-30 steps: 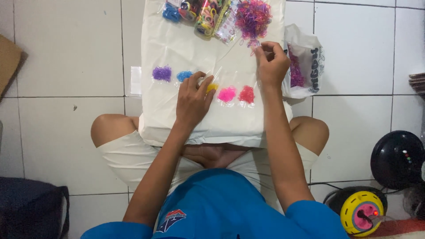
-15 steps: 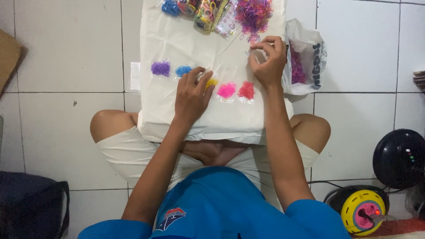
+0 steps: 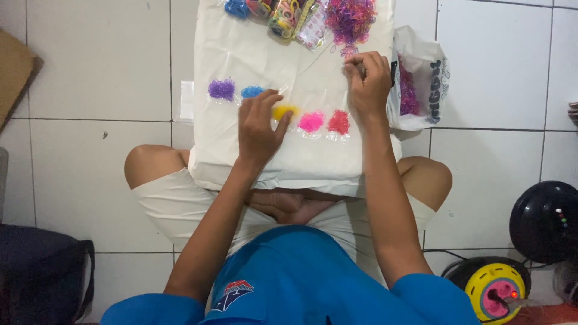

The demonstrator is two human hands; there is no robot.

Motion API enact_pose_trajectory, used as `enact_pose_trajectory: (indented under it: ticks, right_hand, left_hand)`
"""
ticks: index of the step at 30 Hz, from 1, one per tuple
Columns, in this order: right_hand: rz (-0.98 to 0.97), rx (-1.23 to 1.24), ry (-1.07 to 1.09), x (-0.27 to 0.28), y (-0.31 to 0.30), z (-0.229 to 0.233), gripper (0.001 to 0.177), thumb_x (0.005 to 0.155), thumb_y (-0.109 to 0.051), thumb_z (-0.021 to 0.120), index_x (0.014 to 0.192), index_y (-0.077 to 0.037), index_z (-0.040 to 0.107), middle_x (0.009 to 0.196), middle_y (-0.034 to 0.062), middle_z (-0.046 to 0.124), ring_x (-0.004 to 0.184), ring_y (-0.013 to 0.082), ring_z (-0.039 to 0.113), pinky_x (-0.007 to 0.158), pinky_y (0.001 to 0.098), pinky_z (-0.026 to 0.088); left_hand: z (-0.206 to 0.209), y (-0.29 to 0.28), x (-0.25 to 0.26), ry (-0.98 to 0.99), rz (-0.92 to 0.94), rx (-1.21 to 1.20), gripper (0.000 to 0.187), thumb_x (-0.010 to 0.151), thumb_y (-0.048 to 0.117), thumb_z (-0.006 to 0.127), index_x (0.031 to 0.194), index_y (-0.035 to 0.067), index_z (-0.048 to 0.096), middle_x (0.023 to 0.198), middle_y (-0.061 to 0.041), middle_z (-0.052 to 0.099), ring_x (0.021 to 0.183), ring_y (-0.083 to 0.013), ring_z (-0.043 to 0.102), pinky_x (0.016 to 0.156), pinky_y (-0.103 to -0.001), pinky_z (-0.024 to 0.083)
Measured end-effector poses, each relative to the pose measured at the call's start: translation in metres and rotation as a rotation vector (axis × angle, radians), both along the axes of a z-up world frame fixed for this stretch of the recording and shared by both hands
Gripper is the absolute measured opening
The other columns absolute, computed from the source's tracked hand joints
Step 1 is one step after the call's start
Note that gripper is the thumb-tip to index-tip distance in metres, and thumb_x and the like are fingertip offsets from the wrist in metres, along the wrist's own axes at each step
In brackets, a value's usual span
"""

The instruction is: Sorting small, colorful rubber bands into separate piles by color on a white cloth surface.

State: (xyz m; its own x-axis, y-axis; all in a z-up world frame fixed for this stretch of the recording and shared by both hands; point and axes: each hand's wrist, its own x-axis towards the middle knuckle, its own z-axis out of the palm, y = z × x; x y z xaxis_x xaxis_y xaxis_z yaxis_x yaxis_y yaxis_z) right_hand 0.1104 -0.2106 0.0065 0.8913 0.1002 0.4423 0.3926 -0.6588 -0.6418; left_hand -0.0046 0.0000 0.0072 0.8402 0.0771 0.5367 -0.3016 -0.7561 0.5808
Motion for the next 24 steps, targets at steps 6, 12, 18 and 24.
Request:
enact_pose_trajectory:
  ticks: [6,12,18,24]
  right_hand:
    - [-0.008,0.01,0.03,0.001,-0.002,-0.004,0.005,0.094,-0.004,0.072,0.096,-0.008,0.071,0.088,0.0021,0.065,0.077,0.0164,0.049,0.069,0.03,0.044]
    - [-0.019,-0.017,0.016,0.001,-0.002,-0.005,0.006,0.092,-0.003,0.073,0.096,-0.007,0.071,0.087,0.0035,0.066,0.078,0.0182,0.053,0.071,0.0318,0.046]
    - [0.037,-0.006,0.014,0.005,-0.011,-0.018,0.011,0.109,-0.021,0.065,0.101,-0.013,0.068,0.088,0.0063,0.062,0.083,0.0269,0.059,0.08,0.0408,0.045]
    - [0.031,0.034,0.019,0.005,-0.01,-0.018,0.01,0.108,-0.021,0.065,0.102,-0.015,0.07,0.088,0.0058,0.064,0.084,0.0264,0.06,0.08,0.041,0.046]
  left_hand:
    - [-0.003,0.034,0.01,0.092,0.41,0.134,0.04,0.09,0.018,0.081,0.124,0.006,0.067,0.124,-0.012,0.054,0.107,-0.0298,0.048,0.095,-0.04,0.039]
    - [-0.014,0.046,0.024,0.222,0.318,0.195,0.034,0.084,0.021,0.086,0.114,0.011,0.073,0.128,-0.01,0.048,0.113,-0.0316,0.037,0.096,-0.046,0.03]
    - [-0.015,0.044,0.031,0.297,0.365,0.199,0.011,0.101,0.022,0.071,0.11,0.016,0.071,0.123,-0.008,0.051,0.114,-0.0317,0.039,0.095,-0.052,0.035]
    - [-0.017,0.041,0.037,0.32,0.337,0.202,0.027,0.085,0.024,0.091,0.101,0.013,0.072,0.124,-0.01,0.05,0.116,-0.034,0.034,0.096,-0.053,0.033]
